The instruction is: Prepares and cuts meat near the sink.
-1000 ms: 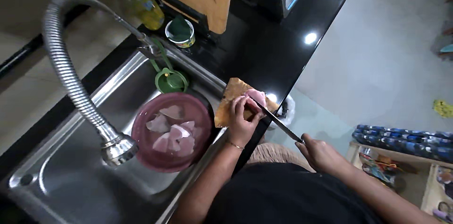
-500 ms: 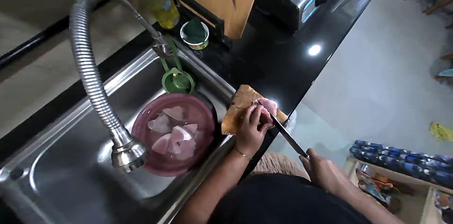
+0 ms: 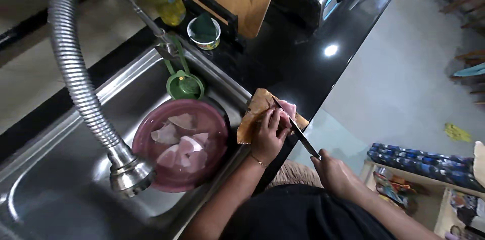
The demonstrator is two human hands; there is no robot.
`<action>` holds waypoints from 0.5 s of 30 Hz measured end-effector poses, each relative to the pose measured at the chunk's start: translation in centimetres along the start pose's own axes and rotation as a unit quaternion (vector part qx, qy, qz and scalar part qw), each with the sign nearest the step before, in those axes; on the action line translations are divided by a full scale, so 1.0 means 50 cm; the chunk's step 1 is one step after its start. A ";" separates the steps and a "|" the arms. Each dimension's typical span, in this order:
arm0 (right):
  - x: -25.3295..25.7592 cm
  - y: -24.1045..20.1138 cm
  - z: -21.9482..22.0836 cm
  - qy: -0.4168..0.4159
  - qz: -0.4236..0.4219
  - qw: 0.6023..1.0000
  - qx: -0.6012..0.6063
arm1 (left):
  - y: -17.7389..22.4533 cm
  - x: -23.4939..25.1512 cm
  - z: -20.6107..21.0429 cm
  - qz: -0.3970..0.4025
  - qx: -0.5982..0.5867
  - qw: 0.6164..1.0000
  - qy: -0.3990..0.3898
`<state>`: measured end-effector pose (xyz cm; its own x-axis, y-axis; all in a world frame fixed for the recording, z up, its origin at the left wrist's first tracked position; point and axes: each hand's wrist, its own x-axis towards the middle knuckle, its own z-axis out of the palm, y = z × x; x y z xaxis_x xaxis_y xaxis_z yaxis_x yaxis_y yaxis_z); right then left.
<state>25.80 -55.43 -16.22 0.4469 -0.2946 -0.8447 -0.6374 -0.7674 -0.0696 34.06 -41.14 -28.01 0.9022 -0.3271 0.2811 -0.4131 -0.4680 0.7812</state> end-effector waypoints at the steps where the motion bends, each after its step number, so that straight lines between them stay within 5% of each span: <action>1: 0.003 -0.005 0.000 0.005 -0.009 1.000 0.008 | 0.000 0.001 -0.002 0.003 0.001 1.000 -0.005; 8: 0.039 -0.040 -0.035 0.022 -0.086 0.996 0.018 | -0.021 -0.007 0.008 0.003 0.011 1.000 0.000; 15: 0.015 0.020 0.001 0.025 -0.069 0.997 0.007 | -0.040 -0.014 0.013 0.017 -0.008 1.000 0.017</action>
<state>25.46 -56.39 -16.95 0.5605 -0.2154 -0.7997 -0.5773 -0.7940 -0.1907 34.16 -40.51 -30.14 0.8918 -0.3144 0.3254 -0.4411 -0.4437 0.7802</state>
